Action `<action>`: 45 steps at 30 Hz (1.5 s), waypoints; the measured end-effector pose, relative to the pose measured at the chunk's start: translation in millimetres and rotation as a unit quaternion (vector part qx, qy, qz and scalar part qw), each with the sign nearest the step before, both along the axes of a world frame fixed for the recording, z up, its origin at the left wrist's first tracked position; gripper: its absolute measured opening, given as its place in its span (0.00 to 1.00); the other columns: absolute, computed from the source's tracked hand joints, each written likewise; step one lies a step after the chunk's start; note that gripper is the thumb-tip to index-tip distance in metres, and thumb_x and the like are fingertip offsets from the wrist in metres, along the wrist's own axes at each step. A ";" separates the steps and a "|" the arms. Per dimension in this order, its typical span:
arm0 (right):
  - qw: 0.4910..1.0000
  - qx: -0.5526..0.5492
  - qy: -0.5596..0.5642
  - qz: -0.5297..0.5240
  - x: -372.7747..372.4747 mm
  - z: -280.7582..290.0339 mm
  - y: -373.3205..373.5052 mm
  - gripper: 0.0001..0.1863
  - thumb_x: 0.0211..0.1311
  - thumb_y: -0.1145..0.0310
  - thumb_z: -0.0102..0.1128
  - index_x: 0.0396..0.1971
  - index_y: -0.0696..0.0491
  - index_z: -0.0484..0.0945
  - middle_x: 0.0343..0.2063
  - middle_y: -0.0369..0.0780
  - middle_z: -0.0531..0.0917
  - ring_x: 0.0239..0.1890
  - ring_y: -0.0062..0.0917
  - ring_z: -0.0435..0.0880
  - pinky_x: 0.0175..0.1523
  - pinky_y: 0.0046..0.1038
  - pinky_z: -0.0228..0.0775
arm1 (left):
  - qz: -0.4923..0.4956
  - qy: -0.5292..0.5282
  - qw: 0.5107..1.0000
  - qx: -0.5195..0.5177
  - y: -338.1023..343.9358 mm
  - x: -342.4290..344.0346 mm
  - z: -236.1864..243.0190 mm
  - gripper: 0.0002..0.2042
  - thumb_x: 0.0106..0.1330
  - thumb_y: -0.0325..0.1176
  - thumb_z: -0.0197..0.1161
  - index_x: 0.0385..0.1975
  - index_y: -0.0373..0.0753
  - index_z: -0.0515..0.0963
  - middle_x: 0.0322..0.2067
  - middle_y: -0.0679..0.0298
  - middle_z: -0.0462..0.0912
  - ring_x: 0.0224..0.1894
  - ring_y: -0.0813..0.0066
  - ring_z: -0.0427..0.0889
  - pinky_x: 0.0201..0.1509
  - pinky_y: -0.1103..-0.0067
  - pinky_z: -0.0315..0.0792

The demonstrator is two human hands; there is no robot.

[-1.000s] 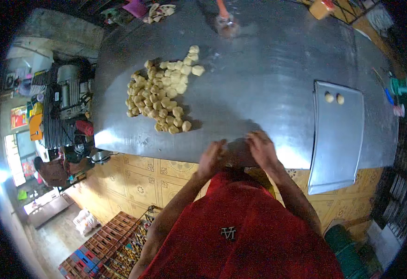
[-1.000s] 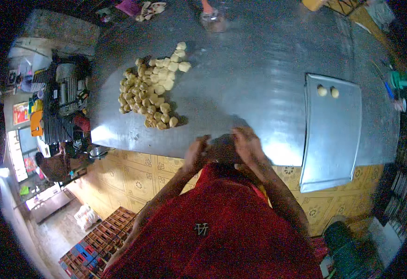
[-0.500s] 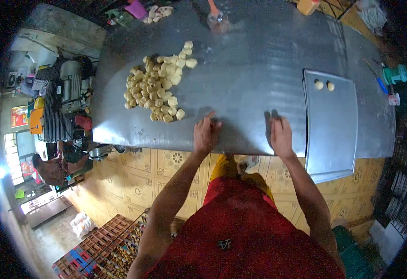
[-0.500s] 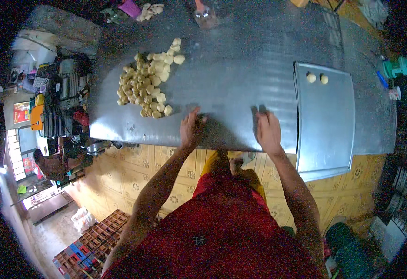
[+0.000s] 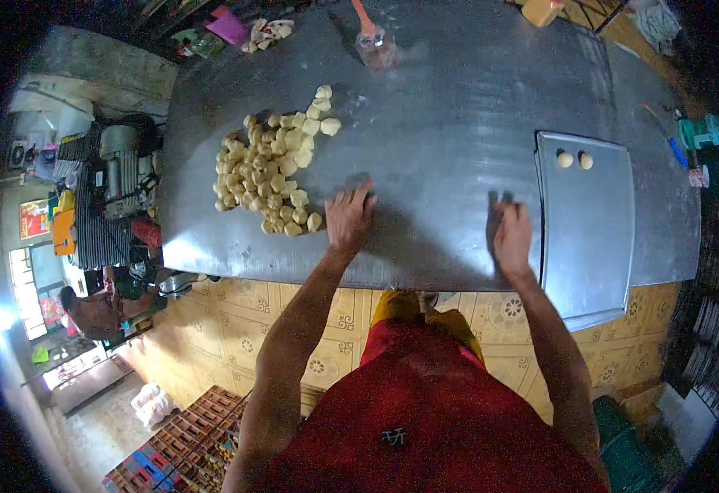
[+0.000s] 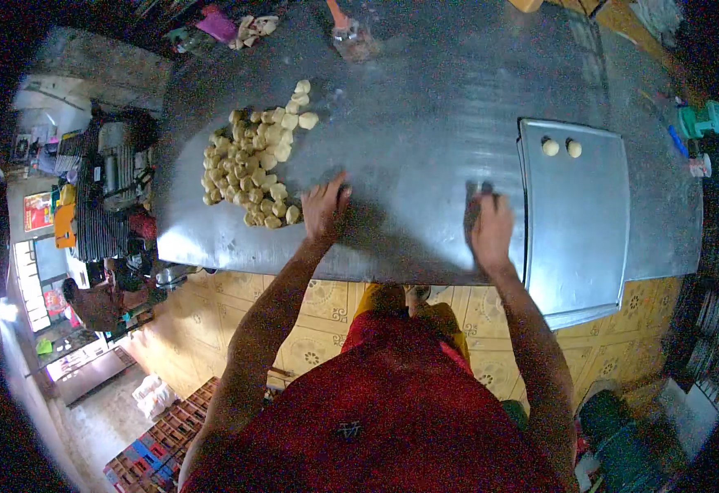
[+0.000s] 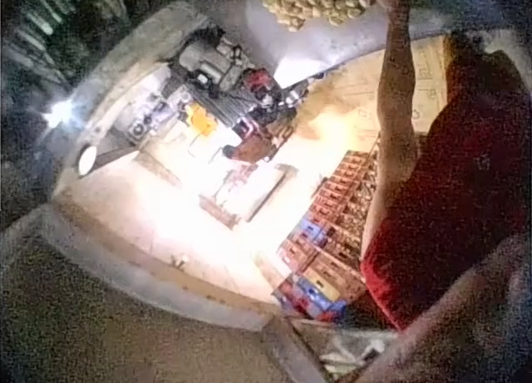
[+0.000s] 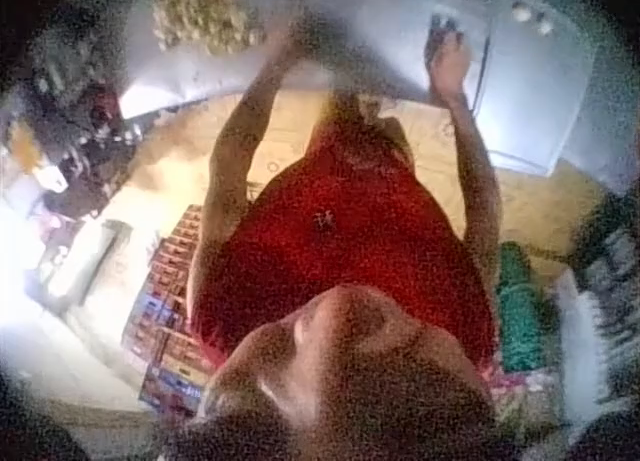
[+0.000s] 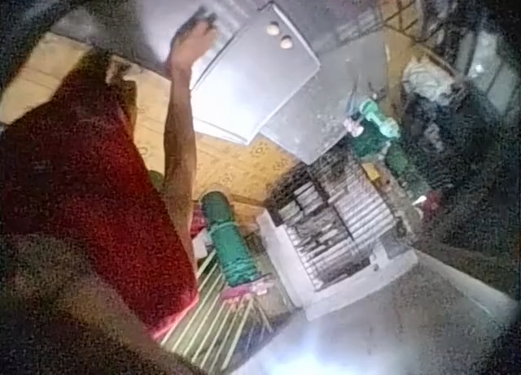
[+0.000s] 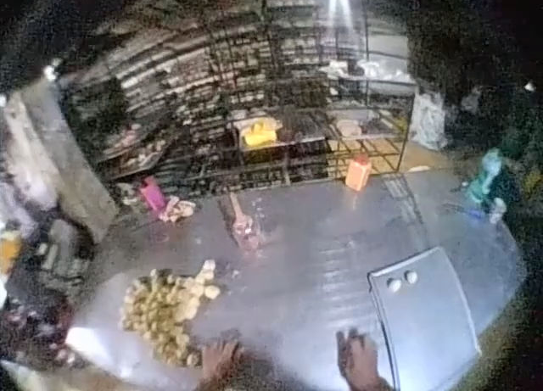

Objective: Shape pieces of dough into balls and place them on a tray.

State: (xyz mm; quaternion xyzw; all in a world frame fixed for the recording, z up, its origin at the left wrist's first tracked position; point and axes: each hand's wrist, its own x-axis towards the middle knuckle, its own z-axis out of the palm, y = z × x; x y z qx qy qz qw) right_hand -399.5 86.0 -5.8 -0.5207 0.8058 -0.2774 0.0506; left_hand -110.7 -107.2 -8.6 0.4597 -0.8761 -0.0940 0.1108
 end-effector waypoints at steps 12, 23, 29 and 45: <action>0.998 0.042 0.016 -0.041 -21.2 -7.6 -46.5 0.13 0.66 0.75 0.56 0.48 0.51 0.83 0.45 0.51 0.80 0.47 0.50 0.80 0.48 0.53 0.70 | -0.037 0.057 0.997 -0.042 -52.8 -50.3 -7.5 0.22 0.72 0.51 0.68 0.61 0.50 0.80 0.35 0.68 0.90 0.40 0.63 0.83 0.48 0.60 0.68; 0.997 -0.079 -0.004 -0.018 -28.0 1.3 -96.6 0.12 0.67 0.75 0.60 0.50 0.51 0.81 0.48 0.51 0.79 0.48 0.51 0.79 0.50 0.47 0.70 | -0.107 0.037 0.992 0.053 -97.2 -81.6 -13.2 0.19 0.74 0.49 0.66 0.60 0.50 0.81 0.42 0.66 0.91 0.47 0.61 0.84 0.54 0.57 0.69; 0.995 0.030 0.066 -0.069 -35.4 -22.0 -139.1 0.18 0.62 0.78 0.60 0.52 0.50 0.82 0.47 0.48 0.80 0.47 0.48 0.79 0.50 0.46 0.70 | -0.107 0.147 0.983 0.033 -109.9 -129.1 -7.2 0.21 0.71 0.47 0.71 0.60 0.50 0.81 0.42 0.69 0.91 0.46 0.64 0.83 0.53 0.60 0.69; 0.995 -0.063 -0.038 -0.067 -31.8 -32.3 -122.7 0.14 0.59 0.73 0.66 0.46 0.48 0.84 0.42 0.45 0.79 0.46 0.45 0.78 0.50 0.47 0.68 | -0.106 0.179 0.977 0.046 -105.4 -155.4 -40.8 0.12 0.71 0.41 0.68 0.51 0.46 0.85 0.39 0.60 0.90 0.43 0.53 0.80 0.55 0.60 0.67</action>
